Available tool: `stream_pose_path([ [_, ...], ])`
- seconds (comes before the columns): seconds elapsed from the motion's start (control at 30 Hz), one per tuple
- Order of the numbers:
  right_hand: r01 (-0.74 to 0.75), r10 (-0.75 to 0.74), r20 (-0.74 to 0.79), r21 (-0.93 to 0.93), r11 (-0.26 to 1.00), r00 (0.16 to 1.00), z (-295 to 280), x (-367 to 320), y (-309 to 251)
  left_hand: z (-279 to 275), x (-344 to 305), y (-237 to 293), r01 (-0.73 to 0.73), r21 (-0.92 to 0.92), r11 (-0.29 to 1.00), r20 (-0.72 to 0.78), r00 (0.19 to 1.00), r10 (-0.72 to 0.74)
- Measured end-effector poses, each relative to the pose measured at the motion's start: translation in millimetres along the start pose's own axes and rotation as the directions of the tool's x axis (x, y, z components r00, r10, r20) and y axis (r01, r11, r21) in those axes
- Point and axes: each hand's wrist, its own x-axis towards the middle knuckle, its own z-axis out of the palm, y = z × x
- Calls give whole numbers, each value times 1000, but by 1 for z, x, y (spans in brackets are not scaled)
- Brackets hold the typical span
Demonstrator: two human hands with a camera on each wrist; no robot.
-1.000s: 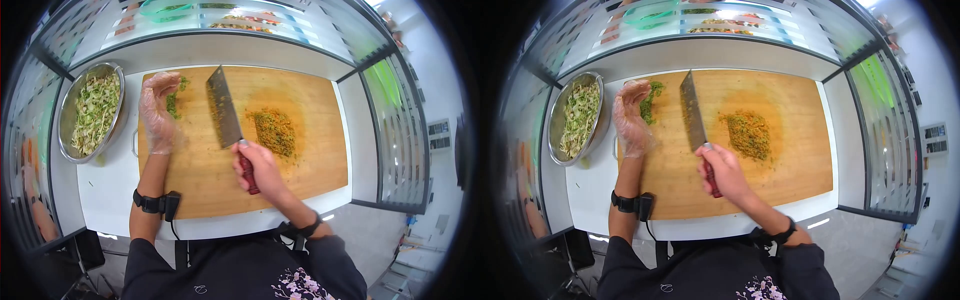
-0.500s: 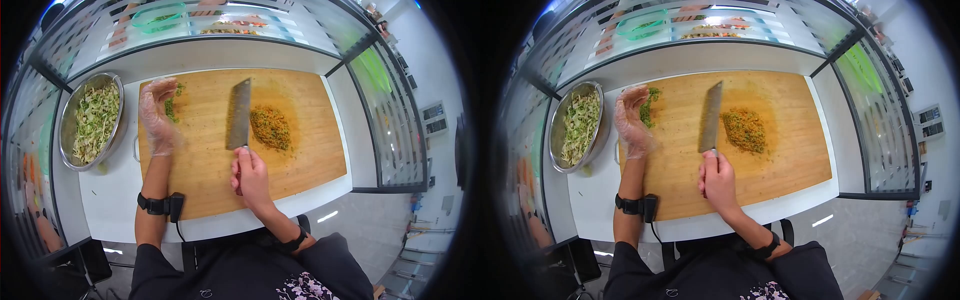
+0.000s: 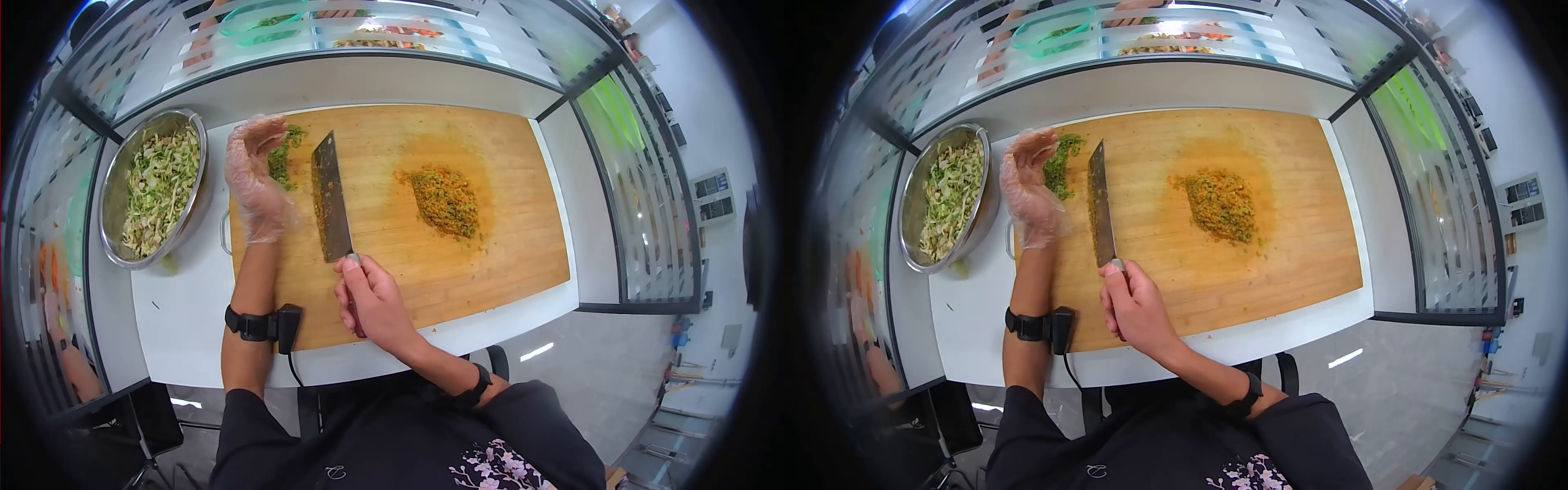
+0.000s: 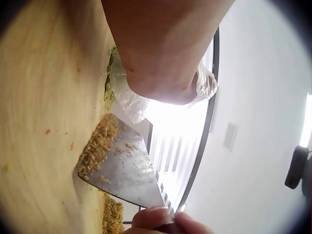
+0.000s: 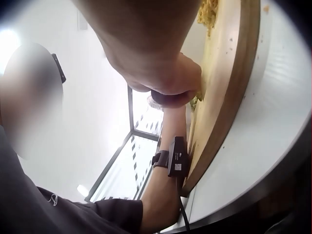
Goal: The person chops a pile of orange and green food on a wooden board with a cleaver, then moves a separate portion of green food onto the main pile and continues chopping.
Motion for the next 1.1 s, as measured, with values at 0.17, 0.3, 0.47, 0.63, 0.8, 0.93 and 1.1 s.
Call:
stream_pose_path([
  [0.17,27,-48,-169,-126,992,984,-30,-12,-4,2,-1,2,0,8,1000,-4,1000,0],
  [0.3,63,-98,-282,-130,989,954,-61,-26,-13,2,-1,3,-12,6,1000,19,1000,11],
  [0.47,84,-117,-183,-176,981,976,-45,-40,-17,8,-3,6,5,36,999,6,1000,-5],
  [0.63,-14,13,-17,-58,998,1000,-14,-17,-14,6,-2,2,2,21,1000,-17,1000,-2],
  [0.8,-23,13,-83,-111,994,996,-33,-8,-5,7,-4,4,9,5,1000,-44,999,-9],
  [0.93,16,-52,-240,-150,989,969,-61,-25,-17,4,-2,1,-1,41,999,-3,1000,1],
  [1.1,38,-45,-216,-39,999,975,-53,-29,-25,4,-1,1,12,40,999,5,1000,-12],
])
